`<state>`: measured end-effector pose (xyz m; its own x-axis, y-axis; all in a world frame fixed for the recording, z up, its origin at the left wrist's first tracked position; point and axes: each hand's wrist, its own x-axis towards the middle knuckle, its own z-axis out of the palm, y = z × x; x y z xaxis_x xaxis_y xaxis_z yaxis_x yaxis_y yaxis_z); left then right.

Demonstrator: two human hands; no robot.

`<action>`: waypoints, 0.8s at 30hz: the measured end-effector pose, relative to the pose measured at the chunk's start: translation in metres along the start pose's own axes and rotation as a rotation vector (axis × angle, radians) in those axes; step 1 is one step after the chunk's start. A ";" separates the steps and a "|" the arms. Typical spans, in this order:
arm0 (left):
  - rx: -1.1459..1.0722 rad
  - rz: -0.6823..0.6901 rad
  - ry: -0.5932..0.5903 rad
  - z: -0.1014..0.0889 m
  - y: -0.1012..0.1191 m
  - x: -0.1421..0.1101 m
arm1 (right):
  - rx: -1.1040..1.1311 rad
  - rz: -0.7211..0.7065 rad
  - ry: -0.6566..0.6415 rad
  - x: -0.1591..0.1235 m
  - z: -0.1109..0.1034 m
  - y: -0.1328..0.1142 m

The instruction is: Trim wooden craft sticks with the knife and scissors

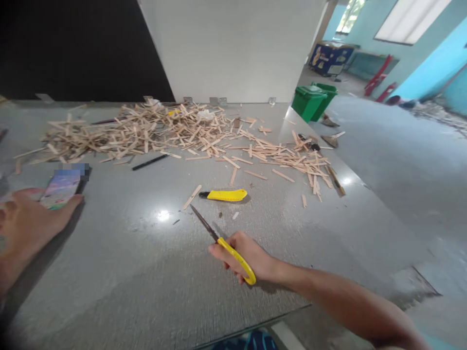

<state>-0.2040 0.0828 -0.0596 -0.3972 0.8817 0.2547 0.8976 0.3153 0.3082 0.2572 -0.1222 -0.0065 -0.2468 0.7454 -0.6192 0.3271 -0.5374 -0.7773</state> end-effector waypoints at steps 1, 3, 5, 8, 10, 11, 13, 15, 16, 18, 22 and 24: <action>0.032 -0.046 -0.015 0.001 -0.002 0.003 | -0.005 -0.001 0.001 0.000 0.000 0.001; 0.056 -0.065 -0.001 0.000 -0.003 0.005 | -0.019 -0.014 0.003 0.000 0.000 0.004; 0.054 -0.037 0.022 0.000 -0.004 0.005 | -0.031 -0.032 0.000 0.001 0.000 0.005; 0.069 0.000 0.029 0.003 -0.008 0.006 | -0.039 -0.030 0.006 0.001 0.000 0.006; 0.104 -0.010 0.017 0.005 -0.011 0.007 | -0.038 -0.019 0.011 0.001 0.001 0.007; 0.119 -0.020 0.006 0.006 -0.013 0.008 | -0.035 -0.015 0.014 0.001 0.001 0.007; 0.135 -0.034 -0.019 0.006 -0.014 0.009 | -0.030 -0.010 0.013 0.001 0.001 0.008; 0.132 -0.026 -0.028 0.006 -0.014 0.010 | -0.030 -0.008 0.015 0.003 0.001 0.009; 0.129 -0.019 -0.027 0.005 -0.013 0.009 | -0.031 -0.009 0.017 0.003 0.001 0.009; 0.121 -0.007 -0.015 0.004 -0.012 0.008 | -0.030 -0.009 0.021 0.005 0.002 0.010; 0.101 0.000 0.013 0.001 -0.011 0.005 | -0.017 -0.015 0.017 0.006 0.002 0.011; 0.096 0.008 0.022 0.001 -0.011 0.004 | -0.007 -0.017 0.009 0.006 0.002 0.011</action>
<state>-0.2149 0.0831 -0.0631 -0.3932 0.8768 0.2768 0.9145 0.3417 0.2167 0.2578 -0.1244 -0.0184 -0.2443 0.7580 -0.6048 0.3295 -0.5217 -0.7870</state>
